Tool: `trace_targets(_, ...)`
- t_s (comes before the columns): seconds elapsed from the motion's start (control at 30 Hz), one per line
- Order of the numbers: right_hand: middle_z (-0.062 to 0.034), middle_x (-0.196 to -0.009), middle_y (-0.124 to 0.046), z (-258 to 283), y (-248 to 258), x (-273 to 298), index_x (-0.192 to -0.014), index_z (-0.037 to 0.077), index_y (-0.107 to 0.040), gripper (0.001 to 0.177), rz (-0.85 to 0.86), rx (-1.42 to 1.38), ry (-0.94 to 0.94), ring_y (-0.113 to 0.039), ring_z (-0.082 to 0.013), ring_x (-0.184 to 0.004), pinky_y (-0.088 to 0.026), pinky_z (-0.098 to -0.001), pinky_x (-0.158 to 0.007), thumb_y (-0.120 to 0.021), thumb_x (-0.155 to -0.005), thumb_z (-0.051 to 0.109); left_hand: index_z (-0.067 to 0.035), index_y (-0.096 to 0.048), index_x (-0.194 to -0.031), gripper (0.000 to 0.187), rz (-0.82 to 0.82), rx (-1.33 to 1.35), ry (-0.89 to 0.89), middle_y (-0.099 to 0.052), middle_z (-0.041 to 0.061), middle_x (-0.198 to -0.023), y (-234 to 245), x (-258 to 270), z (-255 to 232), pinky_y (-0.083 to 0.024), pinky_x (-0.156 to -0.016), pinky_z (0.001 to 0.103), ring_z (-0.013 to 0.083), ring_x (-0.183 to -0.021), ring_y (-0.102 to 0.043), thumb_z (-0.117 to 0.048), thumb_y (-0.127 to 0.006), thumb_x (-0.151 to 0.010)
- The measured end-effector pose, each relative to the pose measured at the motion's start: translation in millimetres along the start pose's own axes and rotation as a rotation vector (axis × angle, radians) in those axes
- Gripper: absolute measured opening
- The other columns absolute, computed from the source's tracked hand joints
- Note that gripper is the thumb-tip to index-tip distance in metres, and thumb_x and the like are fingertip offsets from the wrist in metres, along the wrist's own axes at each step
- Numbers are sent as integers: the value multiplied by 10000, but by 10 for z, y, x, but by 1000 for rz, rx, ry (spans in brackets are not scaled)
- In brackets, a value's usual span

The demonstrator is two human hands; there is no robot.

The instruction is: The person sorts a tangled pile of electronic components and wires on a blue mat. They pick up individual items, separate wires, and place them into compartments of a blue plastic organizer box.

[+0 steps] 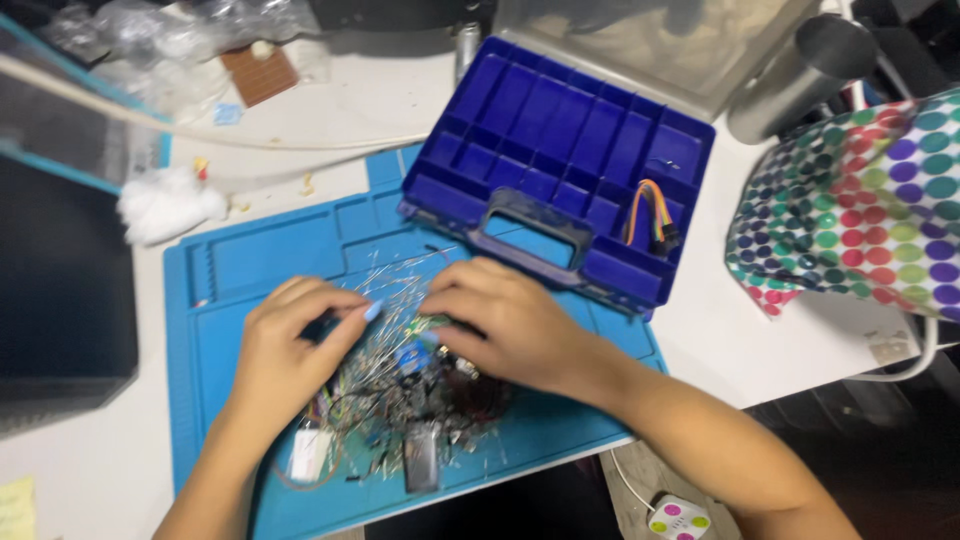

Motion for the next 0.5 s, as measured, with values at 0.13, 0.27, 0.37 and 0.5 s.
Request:
trace_targets(0.13, -121, -1194, -678, 14, -73, 28, -1213, 58, -699, 254, 39, 25, 2, -657, -324, -1102, -525, -448, -987, -669, -1009, 206, -83, -784, -906, 63, 22, -120, 41, -771, 18, -860, -10, -5, -86, -500, -823, 315, 176, -785, -661, -138, -770, -934)
trace_targets(0.27, -133, -1173, -656, 26, -158, 28, -1217, 64, -669, 257, 196, -6, -52, -629, -351, -1108, -493, -509, -927, -673, -1014, 222, -47, -774, -920, 43, -56, -141, 18, -744, 51, -838, 8, -17, -40, -503, -793, 318, 184, -748, -652, -89, -776, -919)
trace_targets(0.37, -151, -1133, -627, 27, -208, 41, -1186, 34, -654, 234, 187, -46, -1, -603, -372, -1064, -488, -519, -917, -687, -1010, 186, -33, -765, -915, 32, -90, -138, 30, -736, 64, -830, 28, -8, 13, -501, -778, 317, 184, -727, -640, -63, -777, -915)
trace_targets(0.5, -140, -1106, -623, 33, -236, 58, -1170, 34, -642, 219, 146, -54, 29, -591, -360, -1028, -501, -504, -892, -711, -1018, 176, -31, -766, -926, 26, -114, -123, 53, -735, 70, -837, 38, 23, 93, -501, -774, 309, 179, -725, -639, -40, -785, -911)
Point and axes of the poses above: each hand's wrist, its own x-axis away from the middle knuckle, its own y-axis out of the back of the hand, z = x × y, the point moved 3 cm from there along -x, towards the middle knuckle
